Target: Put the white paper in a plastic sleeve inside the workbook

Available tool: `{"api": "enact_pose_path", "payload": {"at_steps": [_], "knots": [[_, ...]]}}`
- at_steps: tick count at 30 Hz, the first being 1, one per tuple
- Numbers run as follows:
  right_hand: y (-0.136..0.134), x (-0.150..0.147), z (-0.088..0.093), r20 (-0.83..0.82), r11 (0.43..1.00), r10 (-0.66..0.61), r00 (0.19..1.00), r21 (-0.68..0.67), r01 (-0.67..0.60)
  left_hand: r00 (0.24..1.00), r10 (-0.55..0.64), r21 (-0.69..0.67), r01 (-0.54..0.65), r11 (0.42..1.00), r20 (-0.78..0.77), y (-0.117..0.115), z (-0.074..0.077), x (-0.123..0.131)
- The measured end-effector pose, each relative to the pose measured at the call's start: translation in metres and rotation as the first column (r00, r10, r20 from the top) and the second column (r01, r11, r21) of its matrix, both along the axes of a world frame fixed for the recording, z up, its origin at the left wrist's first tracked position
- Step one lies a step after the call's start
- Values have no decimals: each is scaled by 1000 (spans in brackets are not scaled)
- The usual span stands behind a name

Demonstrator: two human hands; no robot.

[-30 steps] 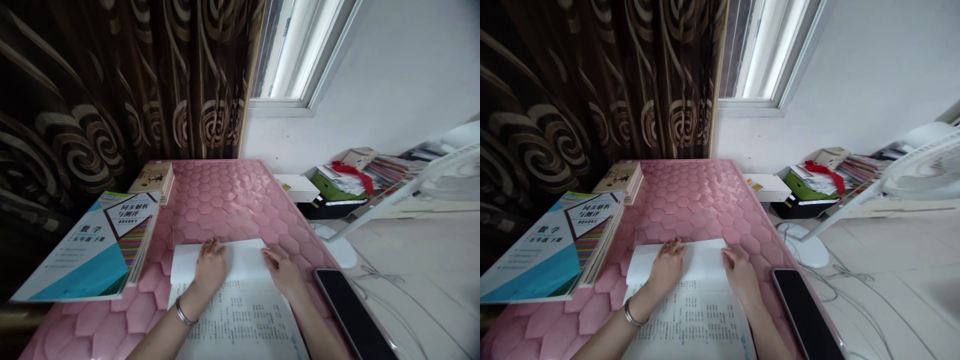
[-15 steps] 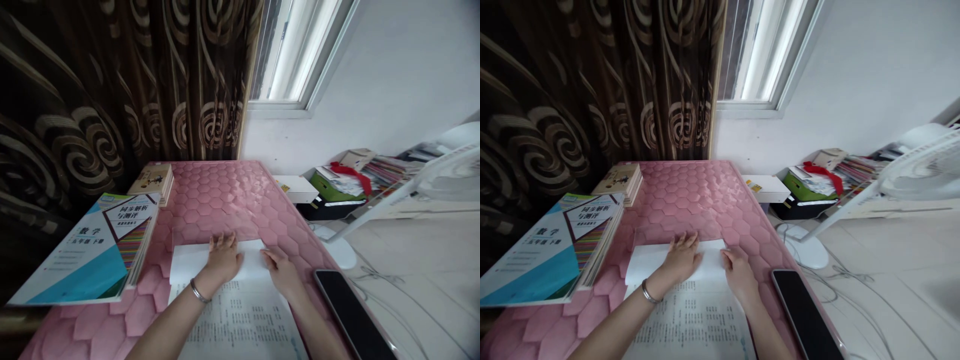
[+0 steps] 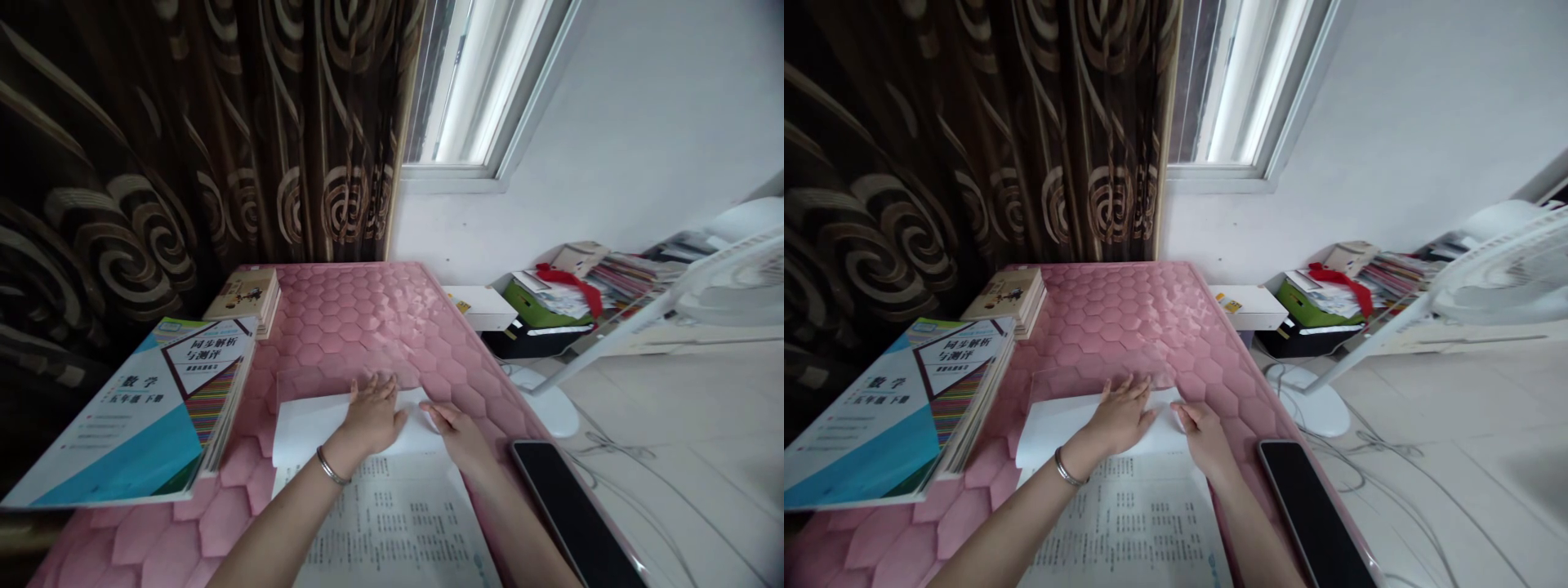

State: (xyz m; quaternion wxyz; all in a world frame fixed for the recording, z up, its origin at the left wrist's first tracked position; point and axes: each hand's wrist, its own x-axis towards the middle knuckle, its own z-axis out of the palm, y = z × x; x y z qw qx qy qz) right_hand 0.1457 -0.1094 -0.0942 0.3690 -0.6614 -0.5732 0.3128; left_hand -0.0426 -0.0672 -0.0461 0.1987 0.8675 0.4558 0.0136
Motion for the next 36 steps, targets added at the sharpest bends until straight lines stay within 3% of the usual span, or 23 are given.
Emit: {"api": "enact_pose_path", "payload": {"at_steps": [10,17,23,32,36], "knots": [[3,5,-7,-31,994,92,995,-61,-94,999,-46,-7,46,999,17,4,-2,7],[12,6,-4,94,995,89,992,-49,-85,999,-38,-16,39,999,20,5,1,7],[20,2,-1,175,989,82,981,-138,-58,999,-35,-26,36,999,12,6,6,7],[26,6,-1,38,981,134,990,-147,-127,999,-39,-27,40,999,28,7,12,6],[30,5,-6,85,994,55,995,-102,-46,999,-45,-49,46,998,14,7,10,5]]}}
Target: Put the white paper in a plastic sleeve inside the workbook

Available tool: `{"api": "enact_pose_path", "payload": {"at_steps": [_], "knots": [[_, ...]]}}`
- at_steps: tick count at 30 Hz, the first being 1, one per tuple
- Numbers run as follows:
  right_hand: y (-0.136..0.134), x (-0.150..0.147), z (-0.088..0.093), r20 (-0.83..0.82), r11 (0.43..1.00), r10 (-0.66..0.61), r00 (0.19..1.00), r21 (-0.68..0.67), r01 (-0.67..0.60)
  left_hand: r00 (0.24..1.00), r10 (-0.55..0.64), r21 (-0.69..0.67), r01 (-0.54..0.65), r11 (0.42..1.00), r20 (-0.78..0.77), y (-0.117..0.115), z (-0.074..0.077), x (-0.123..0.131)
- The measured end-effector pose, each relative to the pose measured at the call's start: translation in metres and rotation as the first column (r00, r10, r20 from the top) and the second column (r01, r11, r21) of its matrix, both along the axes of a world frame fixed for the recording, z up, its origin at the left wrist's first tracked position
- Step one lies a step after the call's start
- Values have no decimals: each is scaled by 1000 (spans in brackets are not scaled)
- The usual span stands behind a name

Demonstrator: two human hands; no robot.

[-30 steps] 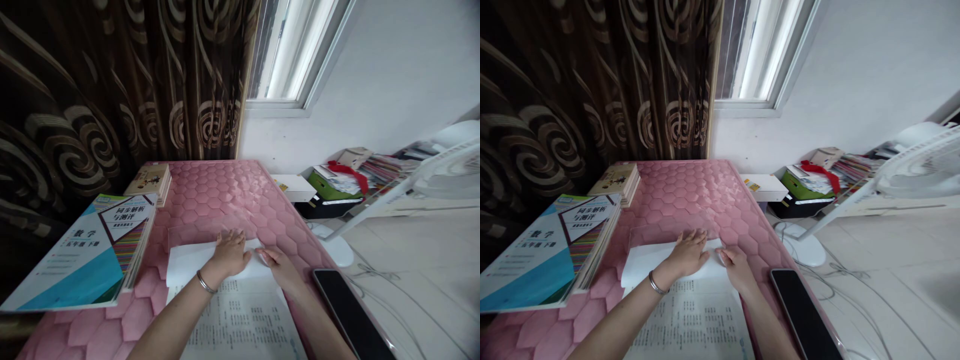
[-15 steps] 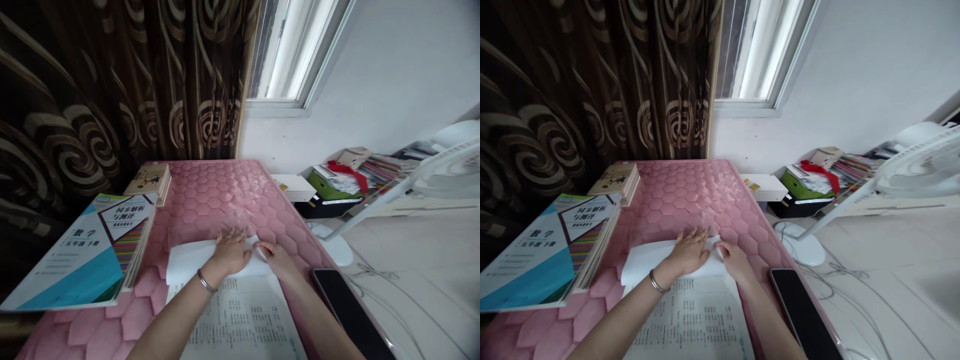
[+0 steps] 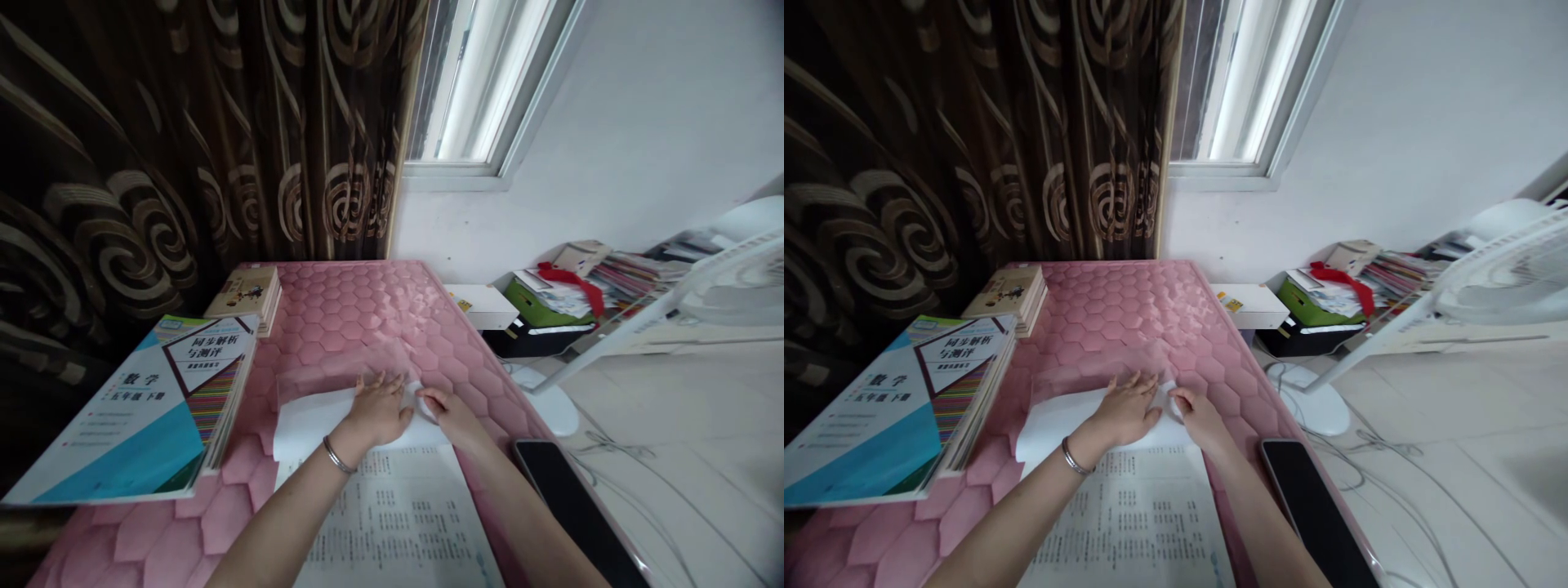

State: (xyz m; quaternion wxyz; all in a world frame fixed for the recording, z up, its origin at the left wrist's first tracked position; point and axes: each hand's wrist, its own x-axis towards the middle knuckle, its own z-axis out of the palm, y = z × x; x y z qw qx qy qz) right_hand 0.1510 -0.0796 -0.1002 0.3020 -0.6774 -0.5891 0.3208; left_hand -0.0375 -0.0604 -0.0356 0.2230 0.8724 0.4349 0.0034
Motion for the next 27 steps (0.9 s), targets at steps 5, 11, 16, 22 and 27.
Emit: {"api": "enact_pose_path", "payload": {"at_steps": [5,11,16,22,27], "knots": [[0,-8,-1,126,989,-147,981,25,145,1000,-3,26,3,1000,-7,1,-4,-2],[-4,-17,12,323,983,-175,930,-2,185,999,-8,-6,8,1000,-39,5,-10,1],[3,-10,9,313,995,-89,946,70,70,1000,-10,-5,10,1000,-26,10,-12,10],[14,-2,7,178,990,-89,980,123,67,1000,-9,18,9,1000,-1,12,-10,15],[12,-8,8,-7,976,-154,988,156,153,999,-16,57,14,998,37,8,-7,11]]}}
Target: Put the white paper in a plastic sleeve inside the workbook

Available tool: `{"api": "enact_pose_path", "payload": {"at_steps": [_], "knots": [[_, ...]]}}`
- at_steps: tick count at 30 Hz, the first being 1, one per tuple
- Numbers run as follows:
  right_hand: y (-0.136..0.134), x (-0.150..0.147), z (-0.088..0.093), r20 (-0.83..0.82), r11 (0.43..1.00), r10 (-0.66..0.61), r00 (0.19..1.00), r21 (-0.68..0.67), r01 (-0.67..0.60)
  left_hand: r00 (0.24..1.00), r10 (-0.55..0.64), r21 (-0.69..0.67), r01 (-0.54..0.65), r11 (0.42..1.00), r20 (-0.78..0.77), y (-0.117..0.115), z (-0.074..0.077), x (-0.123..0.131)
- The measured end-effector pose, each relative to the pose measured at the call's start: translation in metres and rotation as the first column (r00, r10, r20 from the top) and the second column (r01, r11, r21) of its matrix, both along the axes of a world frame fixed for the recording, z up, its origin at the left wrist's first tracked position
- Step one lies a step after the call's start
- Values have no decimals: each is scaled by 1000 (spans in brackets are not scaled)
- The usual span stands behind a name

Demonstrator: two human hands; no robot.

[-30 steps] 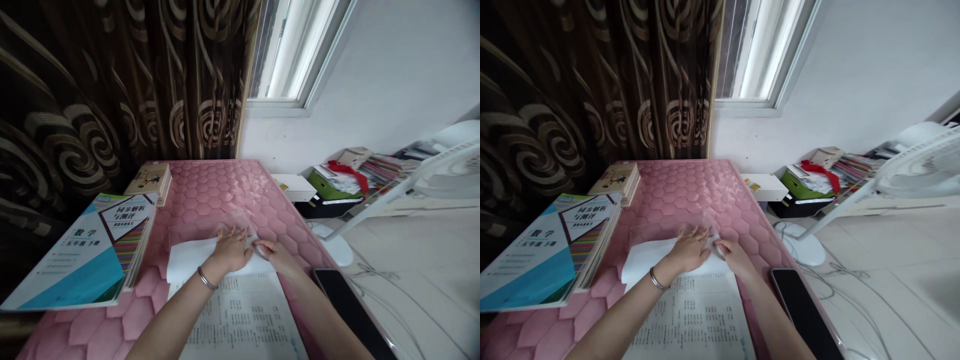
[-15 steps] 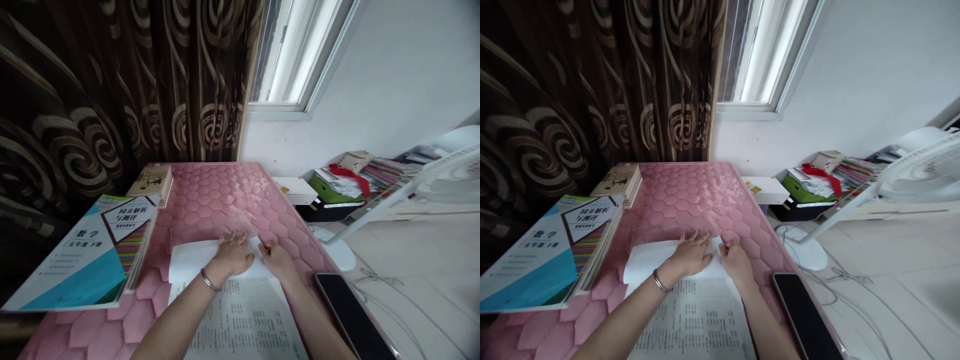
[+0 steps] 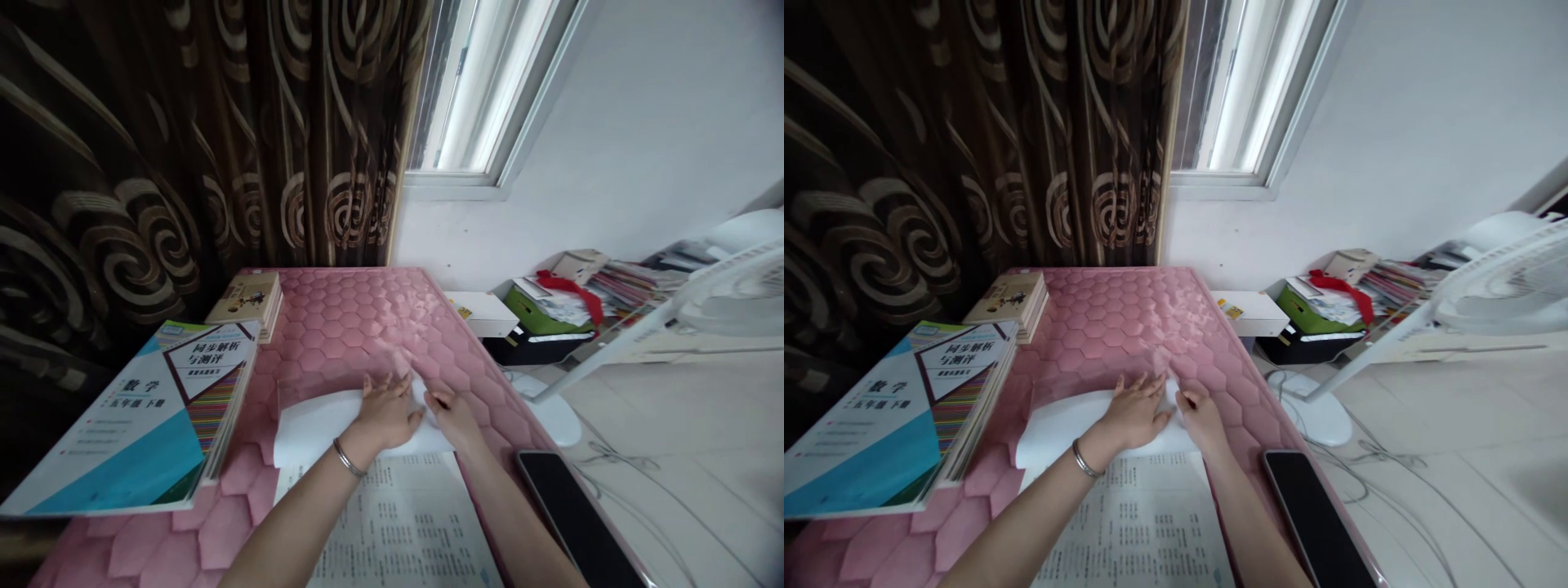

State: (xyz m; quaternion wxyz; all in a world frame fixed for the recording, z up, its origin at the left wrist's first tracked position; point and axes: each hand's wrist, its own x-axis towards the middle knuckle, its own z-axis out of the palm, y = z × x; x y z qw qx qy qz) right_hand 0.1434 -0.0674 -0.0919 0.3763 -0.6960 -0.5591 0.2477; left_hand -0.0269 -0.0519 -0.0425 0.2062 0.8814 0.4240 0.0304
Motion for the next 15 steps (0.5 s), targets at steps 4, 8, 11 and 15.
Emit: {"api": "enact_pose_path", "payload": {"at_steps": [4,8,11,15], "knots": [[-4,-3,1,7,999,-25,1000,41,24,1000,-16,72,14,997,24,-5,4,-1],[-9,-6,4,17,989,-69,997,133,66,998,-32,152,25,988,48,-13,7,-4],[-15,-7,5,-19,981,-124,992,148,125,997,37,221,-51,974,69,-19,8,-18],[-20,-6,2,-58,981,-145,988,121,151,883,413,341,-468,815,224,-32,8,-58]]}}
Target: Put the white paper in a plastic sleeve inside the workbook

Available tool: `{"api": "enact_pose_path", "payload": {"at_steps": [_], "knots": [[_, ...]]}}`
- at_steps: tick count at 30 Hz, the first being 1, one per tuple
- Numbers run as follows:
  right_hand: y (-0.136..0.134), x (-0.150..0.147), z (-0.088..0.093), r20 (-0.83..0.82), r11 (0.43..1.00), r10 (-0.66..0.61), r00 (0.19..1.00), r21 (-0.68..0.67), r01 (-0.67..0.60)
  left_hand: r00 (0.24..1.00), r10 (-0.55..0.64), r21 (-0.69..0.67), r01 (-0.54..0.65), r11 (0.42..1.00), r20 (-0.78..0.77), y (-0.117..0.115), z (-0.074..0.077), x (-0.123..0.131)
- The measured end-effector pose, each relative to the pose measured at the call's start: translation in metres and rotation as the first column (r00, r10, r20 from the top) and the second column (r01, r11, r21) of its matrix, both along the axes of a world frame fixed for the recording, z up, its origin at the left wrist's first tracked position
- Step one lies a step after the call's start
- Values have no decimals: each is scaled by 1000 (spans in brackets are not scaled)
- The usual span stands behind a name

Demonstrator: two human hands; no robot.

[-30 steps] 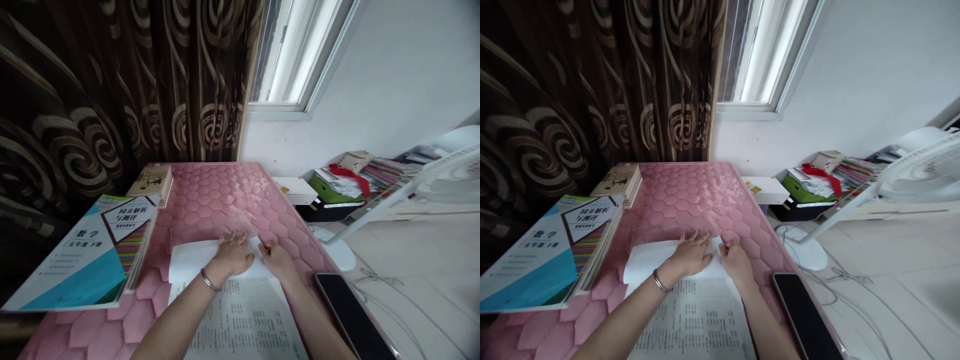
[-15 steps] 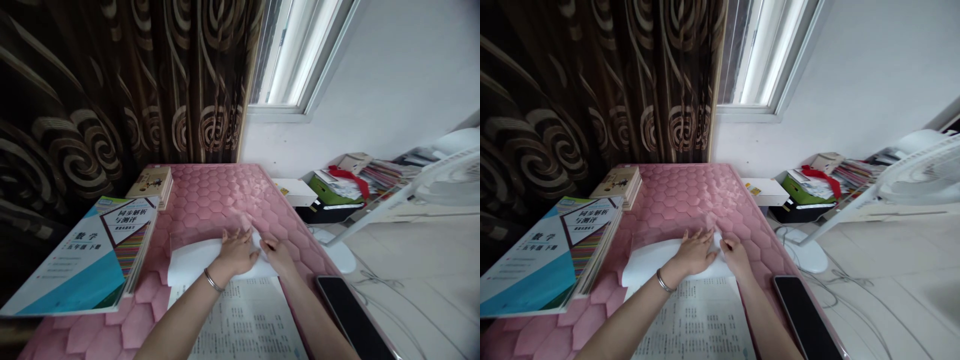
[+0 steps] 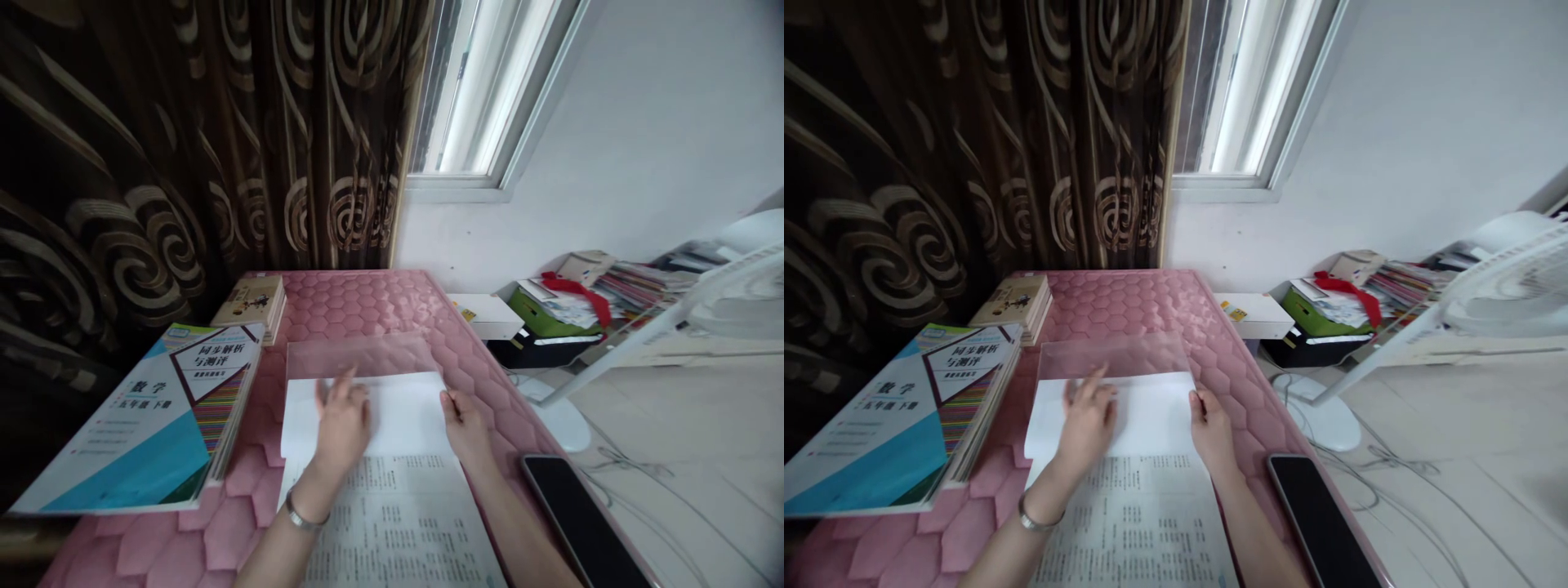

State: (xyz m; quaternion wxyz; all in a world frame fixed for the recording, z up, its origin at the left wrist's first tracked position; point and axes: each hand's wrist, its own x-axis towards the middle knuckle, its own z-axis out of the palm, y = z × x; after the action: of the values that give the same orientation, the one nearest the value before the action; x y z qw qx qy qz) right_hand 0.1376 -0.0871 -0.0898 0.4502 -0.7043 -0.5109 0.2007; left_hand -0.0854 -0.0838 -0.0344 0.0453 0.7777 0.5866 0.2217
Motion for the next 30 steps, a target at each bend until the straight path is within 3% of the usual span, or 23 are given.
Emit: {"api": "enact_pose_path", "payload": {"at_steps": [3,5,10,12,15,20,24,30], "knots": [[-2,0,-2,-24,1000,4,1000,10,-4,920,350,105,-371,922,177,-12,-5,-38],[-4,-1,-3,-41,1000,-23,999,13,23,836,436,108,-493,863,332,-19,-13,-61],[-8,-2,-1,-113,998,-59,992,6,60,629,410,-102,-466,879,661,-32,-31,-88],[-10,-2,1,-143,998,-55,988,10,56,551,444,-204,-442,874,707,-34,-34,-89],[-11,-3,2,-168,998,-66,984,4,68,493,474,-282,-414,865,730,-37,-35,-86],[-14,-1,-4,-175,997,-75,982,-23,72,544,474,-250,-436,865,692,-39,-42,-87],[-20,1,-6,-115,995,-71,991,-82,61,637,543,-245,-499,831,547,-42,-49,-89],[-18,0,-6,41,984,-68,997,-165,74,712,617,-339,-520,784,335,-47,-48,-88]]}}
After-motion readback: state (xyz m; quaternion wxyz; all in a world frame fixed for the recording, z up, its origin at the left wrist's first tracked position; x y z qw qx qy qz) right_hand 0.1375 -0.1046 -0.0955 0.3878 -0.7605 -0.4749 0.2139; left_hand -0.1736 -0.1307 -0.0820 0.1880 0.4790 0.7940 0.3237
